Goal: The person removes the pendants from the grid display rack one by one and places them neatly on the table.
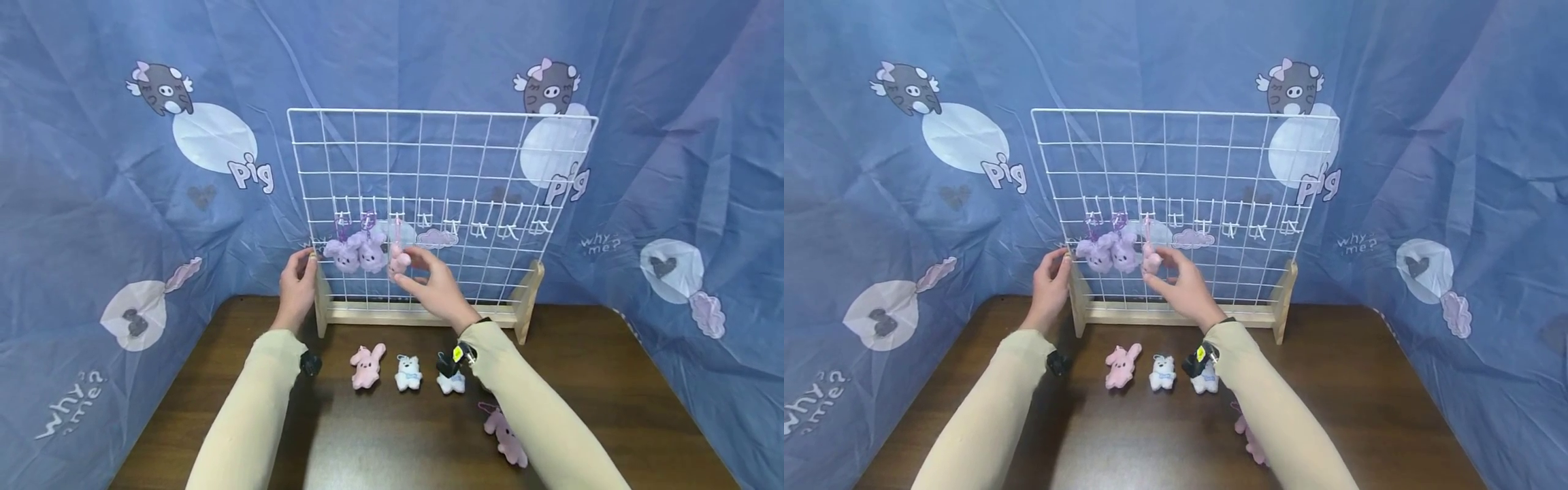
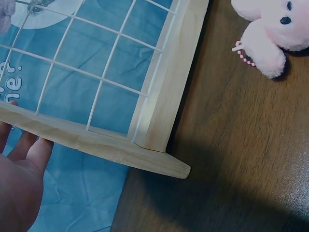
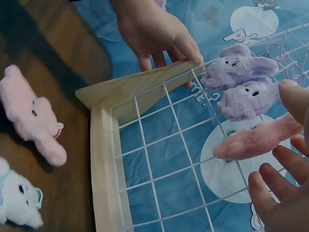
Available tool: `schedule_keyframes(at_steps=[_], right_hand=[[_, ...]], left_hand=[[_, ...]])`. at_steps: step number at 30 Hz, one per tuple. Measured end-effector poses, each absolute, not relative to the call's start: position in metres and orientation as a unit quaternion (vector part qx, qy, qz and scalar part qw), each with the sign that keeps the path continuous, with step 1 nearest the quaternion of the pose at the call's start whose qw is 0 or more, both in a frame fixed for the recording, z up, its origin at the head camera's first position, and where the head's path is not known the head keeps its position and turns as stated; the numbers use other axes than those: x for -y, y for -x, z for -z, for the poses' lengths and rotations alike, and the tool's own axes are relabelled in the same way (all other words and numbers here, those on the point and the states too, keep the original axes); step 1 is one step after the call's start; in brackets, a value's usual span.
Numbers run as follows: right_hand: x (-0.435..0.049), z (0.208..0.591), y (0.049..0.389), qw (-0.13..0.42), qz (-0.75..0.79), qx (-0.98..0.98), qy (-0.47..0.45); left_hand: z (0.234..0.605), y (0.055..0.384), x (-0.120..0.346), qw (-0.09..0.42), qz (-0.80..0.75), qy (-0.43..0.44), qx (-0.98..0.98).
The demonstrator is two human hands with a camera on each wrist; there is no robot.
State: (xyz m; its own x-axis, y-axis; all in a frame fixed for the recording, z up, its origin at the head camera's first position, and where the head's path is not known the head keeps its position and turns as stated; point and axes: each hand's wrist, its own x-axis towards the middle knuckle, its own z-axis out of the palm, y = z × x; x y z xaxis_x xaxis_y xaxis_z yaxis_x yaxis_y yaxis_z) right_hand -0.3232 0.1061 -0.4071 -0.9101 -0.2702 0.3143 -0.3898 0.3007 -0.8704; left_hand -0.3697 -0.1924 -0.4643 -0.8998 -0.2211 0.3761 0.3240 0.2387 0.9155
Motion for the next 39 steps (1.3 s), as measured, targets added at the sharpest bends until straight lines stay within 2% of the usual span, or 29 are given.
schedule_keyframes(at_steps=[12, 33, 39], right_hand=[[-0.096, 0.400, 0.328, 0.035, -0.582, 0.788, -0.198], [-0.086, 0.392, 0.328, 0.070, -0.587, 0.787, -0.176], [-0.087, 0.391, 0.328, 0.063, -0.612, 0.773, -0.153]], left_hand=[[0.462, 0.368, 0.197, 0.218, 0.618, 0.032, 0.755], [0.462, 0.369, 0.193, 0.218, 0.622, 0.037, 0.751], [0.464, 0.369, 0.193, 0.218, 0.622, 0.039, 0.751]])
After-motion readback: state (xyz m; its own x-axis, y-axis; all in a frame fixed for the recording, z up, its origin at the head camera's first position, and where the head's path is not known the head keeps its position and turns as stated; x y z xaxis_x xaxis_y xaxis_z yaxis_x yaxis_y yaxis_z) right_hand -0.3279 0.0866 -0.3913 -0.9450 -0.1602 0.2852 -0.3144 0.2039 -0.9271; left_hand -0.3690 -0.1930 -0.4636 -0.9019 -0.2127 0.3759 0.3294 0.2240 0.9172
